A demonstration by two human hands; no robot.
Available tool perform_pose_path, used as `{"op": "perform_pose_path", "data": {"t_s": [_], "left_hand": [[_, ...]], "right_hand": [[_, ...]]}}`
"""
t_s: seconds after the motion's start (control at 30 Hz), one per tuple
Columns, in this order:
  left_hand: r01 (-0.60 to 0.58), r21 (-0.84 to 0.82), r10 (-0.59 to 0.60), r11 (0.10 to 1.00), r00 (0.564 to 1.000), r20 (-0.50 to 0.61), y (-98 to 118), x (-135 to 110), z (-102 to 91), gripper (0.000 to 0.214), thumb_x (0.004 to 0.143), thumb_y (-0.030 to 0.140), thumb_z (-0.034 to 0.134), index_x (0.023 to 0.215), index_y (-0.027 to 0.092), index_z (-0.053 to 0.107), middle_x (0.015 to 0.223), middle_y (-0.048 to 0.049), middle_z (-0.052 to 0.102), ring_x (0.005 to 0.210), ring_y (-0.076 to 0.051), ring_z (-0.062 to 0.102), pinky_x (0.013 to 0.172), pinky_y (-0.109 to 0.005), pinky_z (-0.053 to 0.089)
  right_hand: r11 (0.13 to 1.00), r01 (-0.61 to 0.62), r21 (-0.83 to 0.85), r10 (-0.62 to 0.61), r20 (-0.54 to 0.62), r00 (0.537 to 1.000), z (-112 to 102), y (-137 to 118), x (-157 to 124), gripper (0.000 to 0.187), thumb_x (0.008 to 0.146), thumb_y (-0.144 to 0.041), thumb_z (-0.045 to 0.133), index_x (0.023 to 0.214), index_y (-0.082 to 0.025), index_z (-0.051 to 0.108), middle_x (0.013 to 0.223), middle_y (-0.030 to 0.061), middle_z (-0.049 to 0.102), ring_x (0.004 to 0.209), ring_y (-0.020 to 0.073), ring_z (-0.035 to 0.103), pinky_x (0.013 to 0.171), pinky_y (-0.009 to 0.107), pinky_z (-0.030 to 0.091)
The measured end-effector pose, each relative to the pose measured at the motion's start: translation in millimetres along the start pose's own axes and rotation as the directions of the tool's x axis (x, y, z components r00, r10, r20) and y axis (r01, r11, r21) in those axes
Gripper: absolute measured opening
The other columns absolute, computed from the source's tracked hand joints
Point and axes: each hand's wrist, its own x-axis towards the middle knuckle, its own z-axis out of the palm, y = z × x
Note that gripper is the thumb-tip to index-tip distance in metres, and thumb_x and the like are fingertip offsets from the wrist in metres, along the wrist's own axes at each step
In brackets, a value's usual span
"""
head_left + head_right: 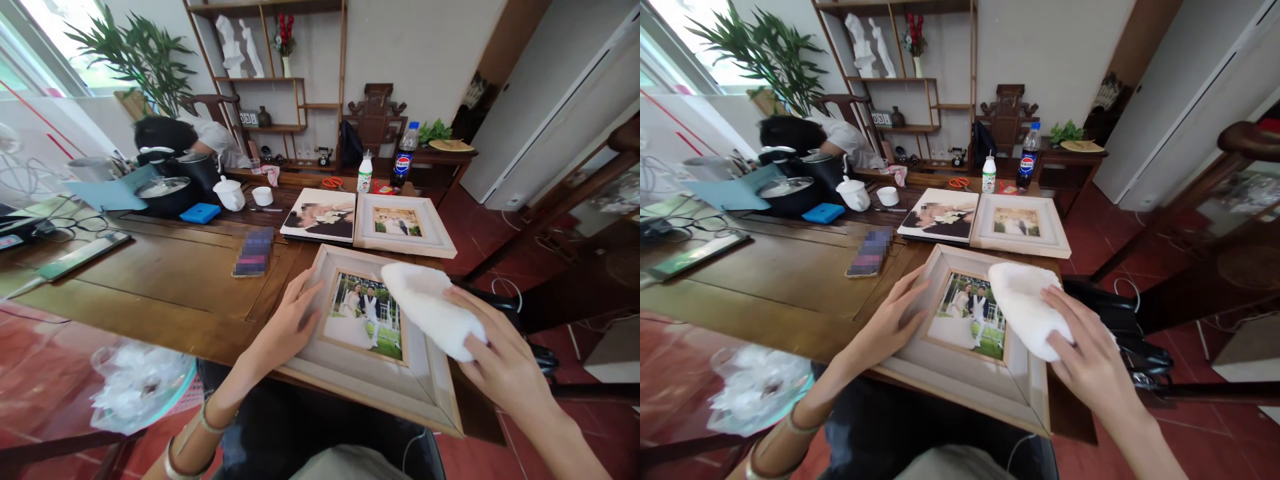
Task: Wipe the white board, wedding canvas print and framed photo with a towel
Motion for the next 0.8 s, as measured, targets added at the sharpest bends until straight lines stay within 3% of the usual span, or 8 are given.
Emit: {"op": "perform_pose_path", "data": {"t_s": [0.07,0.17,0.3,0.4,0.53,0.63,0.73,0.8], "left_hand": [[-0.030,-0.048,0.033,0.998,0.998,0.054,-1,2,-1.7,0.056,0.083,0.006,0.041,0.136,0.025,0.038,0.151,-0.0062,0.021,0.139,-0.024,0.020,0.113,-0.045,0.021],[-0.029,-0.100,0.039,0.995,0.994,0.100,-2,2,-3.2,0.061,0.080,-0.001,0.033,0.135,0.025,0.040,0.149,-0.0039,0.026,0.138,-0.021,0.022,0.114,-0.043,0.020],[-0.008,-0.090,0.017,0.996,0.995,0.097,-1,-1,-4.6,0.065,0.076,-0.004,0.032,0.133,0.025,0.043,0.147,-0.0032,0.030,0.138,-0.020,0.022,0.114,-0.043,0.020],[-0.008,-0.082,0.016,0.997,0.995,0.103,-2,2,-6.2,0.066,0.073,-0.004,0.035,0.132,0.024,0.045,0.147,-0.0047,0.030,0.137,-0.022,0.024,0.113,-0.045,0.022],[-0.062,-0.126,0.078,0.990,0.988,0.131,-7,10,-5.3,0.062,0.076,-0.002,0.037,0.132,0.025,0.046,0.149,-0.0041,0.026,0.139,-0.024,0.019,0.114,-0.048,0.019],[-0.093,-0.132,0.109,0.987,0.986,0.125,-11,12,-1.0,0.053,0.085,0.004,0.036,0.133,0.025,0.044,0.149,-0.0042,0.029,0.140,-0.022,0.015,0.114,-0.048,0.018],[-0.100,-0.123,0.113,0.987,0.988,0.105,-15,10,4.0,0.048,0.090,0.010,0.033,0.135,0.024,0.042,0.147,-0.0050,0.033,0.140,-0.020,0.018,0.114,-0.047,0.019],[-0.108,-0.127,0.119,0.986,0.989,0.090,-17,8,6.5,0.047,0.091,0.012,0.032,0.135,0.024,0.041,0.145,-0.0055,0.036,0.139,-0.020,0.021,0.114,-0.048,0.021]], "right_hand": [[0.992,0.123,-0.015,-0.123,0.044,0.991,3,-6,6,0.020,0.071,0.000,0.052,0.070,-0.019,0.046,0.131,0.0145,0.047,0.123,0.0358,0.041,0.091,0.056,0.044],[0.983,0.185,0.018,-0.185,0.062,0.981,6,-11,4,0.021,0.070,0.002,0.047,0.074,-0.019,0.048,0.118,0.0142,0.053,0.116,0.0316,0.047,0.092,0.056,0.043],[0.996,0.079,0.038,-0.081,0.055,0.995,10,-10,-9,0.025,0.069,0.002,0.045,0.080,-0.019,0.050,0.114,0.0145,0.050,0.113,0.0311,0.048,0.086,0.052,0.047],[0.995,0.002,0.096,-0.012,0.099,0.995,14,-10,-12,0.031,0.067,0.004,0.042,0.086,-0.020,0.051,0.121,0.0153,0.046,0.118,0.0316,0.044,0.090,0.054,0.044],[0.985,-0.057,0.161,0.028,0.179,0.984,17,-15,-7,0.030,0.064,0.006,0.041,0.079,-0.019,0.049,0.134,0.0155,0.038,0.128,0.0321,0.034,0.097,0.054,0.040],[0.987,-0.021,0.160,-0.013,0.207,0.978,18,-17,-6,0.029,0.064,0.007,0.039,0.073,-0.019,0.048,0.144,0.0131,0.031,0.132,0.0319,0.030,0.101,0.057,0.035],[0.987,0.063,0.151,-0.083,0.131,0.988,17,-10,-9,0.029,0.066,0.007,0.041,0.074,-0.019,0.050,0.144,0.0104,0.035,0.129,0.0316,0.035,0.100,0.058,0.037],[0.996,0.005,0.089,-0.007,0.025,1.000,12,-3,-11,0.027,0.068,0.005,0.045,0.074,-0.020,0.052,0.142,0.0094,0.039,0.127,0.0323,0.038,0.098,0.054,0.041]]}}
